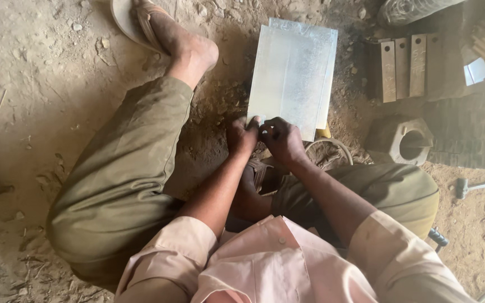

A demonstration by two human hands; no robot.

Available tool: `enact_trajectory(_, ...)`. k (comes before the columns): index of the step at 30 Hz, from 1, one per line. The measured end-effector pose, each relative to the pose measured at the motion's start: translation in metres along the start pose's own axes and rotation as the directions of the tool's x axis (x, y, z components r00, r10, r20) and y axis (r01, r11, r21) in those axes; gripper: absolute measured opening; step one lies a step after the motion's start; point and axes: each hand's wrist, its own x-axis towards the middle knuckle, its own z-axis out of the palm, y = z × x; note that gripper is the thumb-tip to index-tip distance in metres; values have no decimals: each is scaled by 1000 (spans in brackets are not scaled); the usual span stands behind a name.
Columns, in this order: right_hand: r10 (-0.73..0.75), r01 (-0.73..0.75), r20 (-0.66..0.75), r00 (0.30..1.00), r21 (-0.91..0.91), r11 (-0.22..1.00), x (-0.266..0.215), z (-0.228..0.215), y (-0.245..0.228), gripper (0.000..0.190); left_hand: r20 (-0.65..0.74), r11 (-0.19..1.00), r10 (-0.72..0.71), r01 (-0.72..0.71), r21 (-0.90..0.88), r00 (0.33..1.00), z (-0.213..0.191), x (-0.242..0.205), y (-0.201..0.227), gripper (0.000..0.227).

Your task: The person sits on the ground and smooths the surface of rectangular metal sheets using a small abrasive block. They handle the sheets one by one, rubbing the block across the surface to finish the metal, and occasionally stack the processed sheets.

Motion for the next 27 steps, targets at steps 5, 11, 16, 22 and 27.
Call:
enact_trajectory(5,244,-215,-74,967,272,938,27,-9,8,22,6,997,-47,47,65,999,-1,-5,0,30)
enact_trajectory(11,115,-112,-210,971,27,993,21,-5,5,17,1,992,-105,105,64,994,0,-3,0,33)
enact_trajectory(16,229,-229,-7,973,13,973,4,-5,-4,16,-36,999,-15,16,31,999,2,-1,-2,26)
enact_trajectory(22,137,-135,226,964,-22,991,-35,4,47,26,2,984,-148,148,95,989,6,0,3,30)
enact_trajectory(27,-39,30,266,963,39,999,-30,41,129,42,-129,964,181,-150,218,975,4,-8,3,40)
